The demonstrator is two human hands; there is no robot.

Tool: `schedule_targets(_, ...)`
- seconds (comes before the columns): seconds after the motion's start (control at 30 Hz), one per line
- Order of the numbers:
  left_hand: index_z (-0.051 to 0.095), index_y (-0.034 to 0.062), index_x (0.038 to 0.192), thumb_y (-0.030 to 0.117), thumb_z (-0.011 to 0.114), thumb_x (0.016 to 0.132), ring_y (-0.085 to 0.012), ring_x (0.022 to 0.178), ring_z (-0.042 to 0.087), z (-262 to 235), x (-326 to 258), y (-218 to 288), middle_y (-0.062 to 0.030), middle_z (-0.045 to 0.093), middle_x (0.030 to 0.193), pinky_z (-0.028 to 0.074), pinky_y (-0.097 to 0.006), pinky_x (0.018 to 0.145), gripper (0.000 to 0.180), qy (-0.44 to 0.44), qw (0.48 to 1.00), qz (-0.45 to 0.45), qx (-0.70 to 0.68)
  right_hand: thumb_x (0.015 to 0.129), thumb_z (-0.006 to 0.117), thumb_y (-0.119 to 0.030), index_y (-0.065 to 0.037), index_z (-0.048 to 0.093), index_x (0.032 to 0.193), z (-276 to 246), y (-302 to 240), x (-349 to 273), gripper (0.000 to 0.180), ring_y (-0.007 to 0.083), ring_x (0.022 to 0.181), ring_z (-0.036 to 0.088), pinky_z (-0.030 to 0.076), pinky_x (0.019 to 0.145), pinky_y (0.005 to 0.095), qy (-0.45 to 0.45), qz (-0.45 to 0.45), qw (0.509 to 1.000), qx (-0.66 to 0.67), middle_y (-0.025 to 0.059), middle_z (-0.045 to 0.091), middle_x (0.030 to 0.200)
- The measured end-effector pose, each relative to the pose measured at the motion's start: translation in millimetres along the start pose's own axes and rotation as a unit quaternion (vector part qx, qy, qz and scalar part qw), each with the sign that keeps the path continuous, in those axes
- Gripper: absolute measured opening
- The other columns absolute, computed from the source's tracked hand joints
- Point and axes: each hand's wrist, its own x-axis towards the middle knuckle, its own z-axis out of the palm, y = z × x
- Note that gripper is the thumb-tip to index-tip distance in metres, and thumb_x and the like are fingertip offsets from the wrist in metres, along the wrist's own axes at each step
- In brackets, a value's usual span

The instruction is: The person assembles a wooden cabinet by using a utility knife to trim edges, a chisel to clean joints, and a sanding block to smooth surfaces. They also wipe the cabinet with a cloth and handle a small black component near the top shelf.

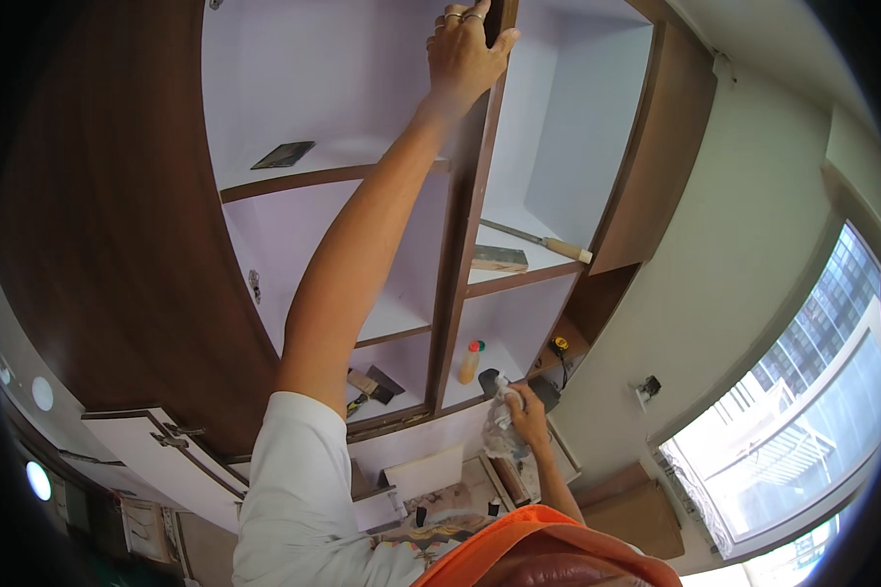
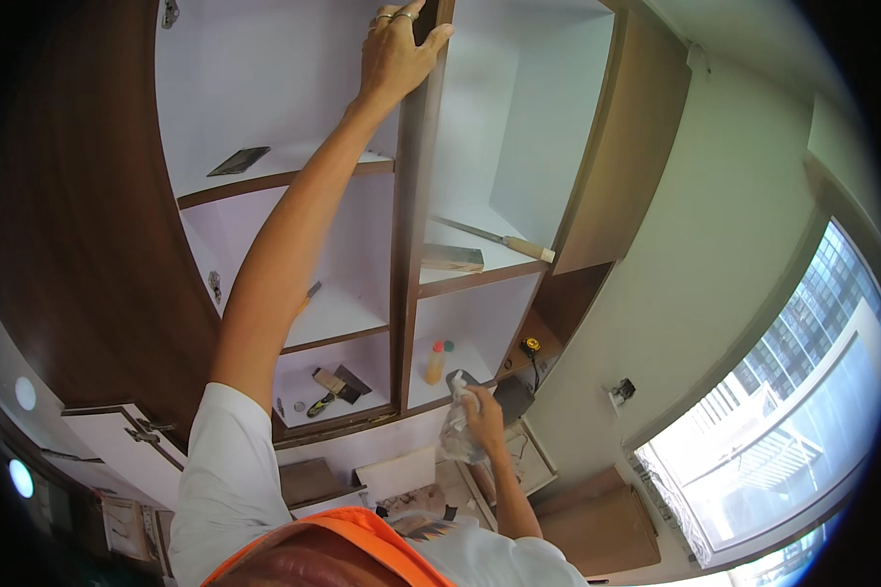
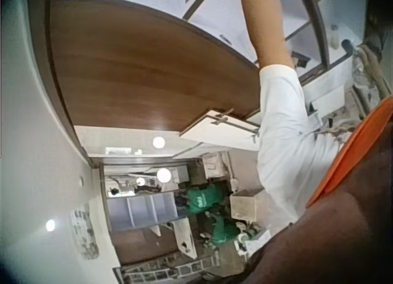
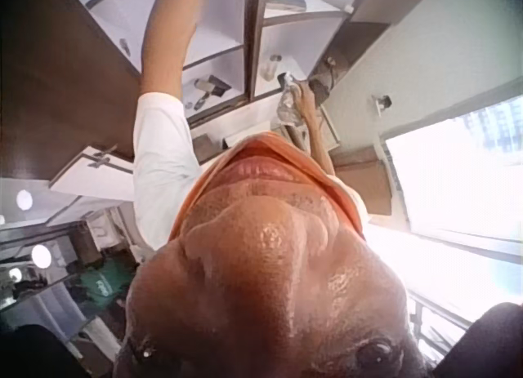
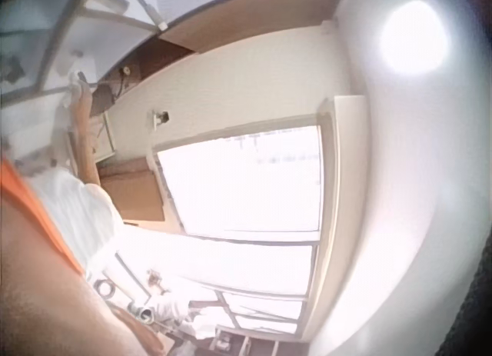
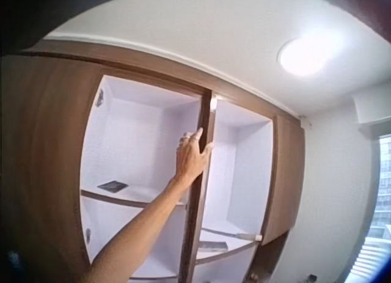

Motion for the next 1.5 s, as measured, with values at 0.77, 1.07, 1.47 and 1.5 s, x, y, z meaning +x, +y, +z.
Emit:
schedule_targets(0.77, 0.074, 0.0113, 0.119, 0.011, 0.079, 0.081, -0.0302, 0.092, 0.067, 29.1, -5.0, -7.1, -0.0109, 0.072, 0.098, 0.048, -0.047, 0.090, 0.038, 0.058, 0.986, -0.032, -0.150, 0.096, 0.064, -0.018, 0.000, 0.067, 0.117, -32.2, 3.2, 12.3, 0.027, 0.0374, 0.102, 0.069, 0.052, 0.090, 0.0406, 0.095, 0.071, 0.986, -0.118, 0.0215, 0.072, 0.109)
schedule_targets(1.07, 0.072, 0.0092, 0.121, 0.018, 0.071, 0.090, -0.0351, 0.108, 0.065, -8.2, -17.4, -49.6, -0.0157, 0.069, 0.112, 0.051, -0.048, 0.095, 0.032, -0.050, 0.953, -0.090, -0.286, 0.099, 0.064, -0.015, -0.002, 0.067, 0.121, -63.7, -117.9, 114.0, 0.025, 0.0237, 0.102, 0.067, 0.051, 0.091, 0.0353, 0.187, -0.062, 0.973, -0.120, 0.0140, 0.071, 0.110)
schedule_targets(1.47, 0.063, 0.0071, 0.134, 0.026, 0.065, 0.099, -0.0375, 0.124, 0.059, -75.1, -75.9, -52.7, -0.0167, 0.061, 0.132, 0.051, -0.048, 0.103, 0.040, -0.286, 0.933, -0.111, -0.188, 0.101, 0.054, -0.020, -0.004, 0.070, 0.109, -102.8, -464.2, 383.7, 0.024, 0.0403, 0.103, 0.065, 0.051, 0.091, 0.0457, 0.382, -0.500, 0.732, -0.263, 0.0200, 0.069, 0.107)
schedule_targets(1.5, 0.061, 0.0065, 0.136, 0.027, 0.065, 0.099, -0.0389, 0.126, 0.058, -81.9, -73.0, -51.5, -0.0180, 0.060, 0.135, 0.050, -0.048, 0.104, 0.042, -0.320, 0.922, -0.122, -0.182, 0.100, 0.056, -0.020, -0.001, 0.070, 0.110, -88.8, -465.2, 397.1, 0.026, 0.0393, 0.104, 0.062, 0.049, 0.092, 0.0446, 0.362, -0.522, 0.742, -0.216, 0.0221, 0.067, 0.106)
